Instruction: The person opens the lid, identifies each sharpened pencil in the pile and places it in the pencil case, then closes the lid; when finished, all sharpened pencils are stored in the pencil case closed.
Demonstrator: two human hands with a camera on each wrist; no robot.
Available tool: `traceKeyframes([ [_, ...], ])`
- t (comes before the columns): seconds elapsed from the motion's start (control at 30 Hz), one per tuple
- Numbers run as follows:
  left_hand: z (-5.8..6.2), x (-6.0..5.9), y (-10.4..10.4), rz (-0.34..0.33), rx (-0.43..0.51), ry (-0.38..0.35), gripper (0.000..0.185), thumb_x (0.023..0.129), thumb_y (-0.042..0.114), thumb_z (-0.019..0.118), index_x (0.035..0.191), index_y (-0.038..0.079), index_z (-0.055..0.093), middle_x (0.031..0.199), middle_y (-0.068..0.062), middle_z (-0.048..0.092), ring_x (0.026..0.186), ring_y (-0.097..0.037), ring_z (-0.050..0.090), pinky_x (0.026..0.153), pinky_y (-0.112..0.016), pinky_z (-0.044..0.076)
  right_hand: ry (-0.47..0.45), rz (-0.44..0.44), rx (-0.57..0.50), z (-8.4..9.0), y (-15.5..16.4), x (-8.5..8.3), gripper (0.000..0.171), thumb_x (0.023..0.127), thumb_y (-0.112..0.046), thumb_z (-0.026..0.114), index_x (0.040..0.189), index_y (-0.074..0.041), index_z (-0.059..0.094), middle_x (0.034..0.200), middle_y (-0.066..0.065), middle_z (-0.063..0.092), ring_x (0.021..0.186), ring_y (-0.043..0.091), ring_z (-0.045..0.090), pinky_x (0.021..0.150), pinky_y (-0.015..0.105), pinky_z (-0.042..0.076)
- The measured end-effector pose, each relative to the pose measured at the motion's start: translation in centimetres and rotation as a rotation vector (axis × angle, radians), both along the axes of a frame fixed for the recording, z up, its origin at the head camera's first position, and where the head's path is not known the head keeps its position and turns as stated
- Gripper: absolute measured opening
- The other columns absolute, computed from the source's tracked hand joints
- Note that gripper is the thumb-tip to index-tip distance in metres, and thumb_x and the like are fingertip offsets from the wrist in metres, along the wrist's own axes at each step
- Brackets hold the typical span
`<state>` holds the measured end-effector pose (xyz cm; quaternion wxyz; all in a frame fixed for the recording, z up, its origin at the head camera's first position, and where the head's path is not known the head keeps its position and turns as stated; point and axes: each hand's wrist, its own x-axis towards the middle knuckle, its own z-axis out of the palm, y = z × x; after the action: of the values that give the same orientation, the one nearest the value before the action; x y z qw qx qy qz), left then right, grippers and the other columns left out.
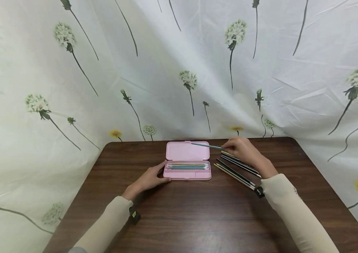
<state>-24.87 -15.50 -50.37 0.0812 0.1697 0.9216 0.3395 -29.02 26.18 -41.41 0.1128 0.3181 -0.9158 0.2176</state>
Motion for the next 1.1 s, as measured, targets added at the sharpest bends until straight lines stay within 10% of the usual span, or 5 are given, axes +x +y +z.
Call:
traceKeyframes([
  [1.1, 0.0, 0.0, 0.0, -0.007, 0.011, -0.004, 0.088, 0.100, 0.034, 0.078, 0.168, 0.007, 0.030, 0.171, -0.018, 0.037, 0.157, -0.034, 0.042, 0.125, -0.054, 0.039, 0.013, 0.263, 0.024, -3.7, -6.8, -2.6, 0.014, 0.088, 0.005, 0.080, 0.096, -0.006, 0.085, 0.092, 0.003, 0.074, 0.084, 0.015, 0.066, 0.075, 0.035, 0.059],
])
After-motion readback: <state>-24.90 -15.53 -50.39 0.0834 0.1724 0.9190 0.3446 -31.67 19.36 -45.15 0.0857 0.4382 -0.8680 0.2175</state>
